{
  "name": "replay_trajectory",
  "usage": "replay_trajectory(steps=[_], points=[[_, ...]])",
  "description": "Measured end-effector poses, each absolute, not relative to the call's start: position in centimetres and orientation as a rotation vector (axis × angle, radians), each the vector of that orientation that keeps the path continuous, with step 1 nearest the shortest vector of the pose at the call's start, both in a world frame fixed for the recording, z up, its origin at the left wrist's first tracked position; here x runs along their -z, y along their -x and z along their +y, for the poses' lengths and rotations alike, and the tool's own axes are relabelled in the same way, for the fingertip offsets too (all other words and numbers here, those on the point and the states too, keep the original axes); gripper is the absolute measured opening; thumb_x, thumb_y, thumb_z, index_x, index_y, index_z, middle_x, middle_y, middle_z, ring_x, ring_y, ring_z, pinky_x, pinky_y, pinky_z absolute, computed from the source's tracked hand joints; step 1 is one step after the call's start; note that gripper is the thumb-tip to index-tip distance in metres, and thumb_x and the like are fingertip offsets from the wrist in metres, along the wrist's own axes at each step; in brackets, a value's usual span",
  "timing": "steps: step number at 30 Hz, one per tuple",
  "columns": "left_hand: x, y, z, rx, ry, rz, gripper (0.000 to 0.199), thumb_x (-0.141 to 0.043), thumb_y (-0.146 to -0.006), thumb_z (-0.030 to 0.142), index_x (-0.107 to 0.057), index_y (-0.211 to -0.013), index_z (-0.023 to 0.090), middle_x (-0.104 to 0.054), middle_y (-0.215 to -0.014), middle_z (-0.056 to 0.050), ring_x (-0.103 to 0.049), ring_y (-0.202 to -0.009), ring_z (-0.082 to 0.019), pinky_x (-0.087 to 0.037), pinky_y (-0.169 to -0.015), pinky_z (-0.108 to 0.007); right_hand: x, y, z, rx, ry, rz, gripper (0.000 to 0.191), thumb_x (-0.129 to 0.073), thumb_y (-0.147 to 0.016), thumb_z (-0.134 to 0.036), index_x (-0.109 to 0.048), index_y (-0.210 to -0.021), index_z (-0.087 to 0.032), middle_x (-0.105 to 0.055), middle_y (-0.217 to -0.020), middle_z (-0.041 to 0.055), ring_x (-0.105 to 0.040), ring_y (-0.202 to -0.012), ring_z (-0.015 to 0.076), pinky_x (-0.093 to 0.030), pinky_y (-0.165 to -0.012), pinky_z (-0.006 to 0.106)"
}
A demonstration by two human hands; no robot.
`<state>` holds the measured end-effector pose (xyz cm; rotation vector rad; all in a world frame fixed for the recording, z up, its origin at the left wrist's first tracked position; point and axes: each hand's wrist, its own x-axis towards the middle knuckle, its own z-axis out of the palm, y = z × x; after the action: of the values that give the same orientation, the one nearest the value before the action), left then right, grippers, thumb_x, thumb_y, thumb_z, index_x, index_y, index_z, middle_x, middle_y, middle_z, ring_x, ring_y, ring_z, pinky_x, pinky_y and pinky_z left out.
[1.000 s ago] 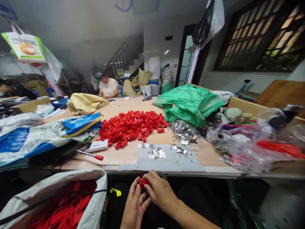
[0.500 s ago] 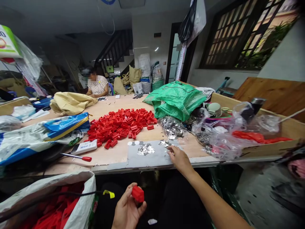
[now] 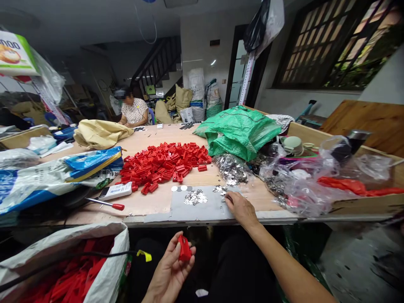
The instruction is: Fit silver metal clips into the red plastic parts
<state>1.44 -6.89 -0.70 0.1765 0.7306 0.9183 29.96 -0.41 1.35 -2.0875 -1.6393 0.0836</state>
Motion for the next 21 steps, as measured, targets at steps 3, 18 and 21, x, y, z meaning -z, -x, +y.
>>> replay_trajectory(steps=[3, 18, 21], points=[[-0.8, -1.4, -6.4, -0.925, -0.165, 0.670, 0.040, -0.069, -0.078, 0.014, -0.057, -0.116, 0.019, -0.069, -0.101, -0.011, -0.067, -0.101, -0.026, -0.053, -0.086, -0.035, -1.9, -29.3, -0.9, -0.171, 1.975, -1.671, 0.015, -0.045, -0.089, -0.029, -0.057, -0.092, -0.021, -0.066, -0.087, 0.0035, -0.062, -0.078, 0.0181, -0.044, -0.069, 0.027], [-2.9, -1.8, -6.1, -0.936, -0.285, 0.576, 0.041, -0.073, -0.076, 0.022, -0.061, -0.115, 0.018, -0.070, -0.094, -0.006, -0.069, -0.086, -0.017, -0.054, -0.081, -0.028, -6.4, -21.0, -6.5, -0.822, 1.352, -1.734, 0.024, -0.049, -0.089, -0.041, -0.059, -0.086, -0.020, -0.060, -0.073, 0.0000, -0.051, -0.065, 0.0137, -0.043, -0.061, 0.024], [-3.3, -1.8, -6.2, -1.081, -0.568, 0.650, 0.043, -0.077, -0.069, 0.016, -0.063, -0.109, 0.017, -0.069, -0.090, -0.003, -0.067, -0.084, -0.016, -0.053, -0.083, -0.030, -6.8, -20.6, -7.1, -0.764, 1.383, -1.762, 0.022, -0.050, -0.089, -0.040, -0.059, -0.086, -0.021, -0.060, -0.069, -0.0004, -0.051, -0.061, 0.0135, -0.043, -0.058, 0.024]])
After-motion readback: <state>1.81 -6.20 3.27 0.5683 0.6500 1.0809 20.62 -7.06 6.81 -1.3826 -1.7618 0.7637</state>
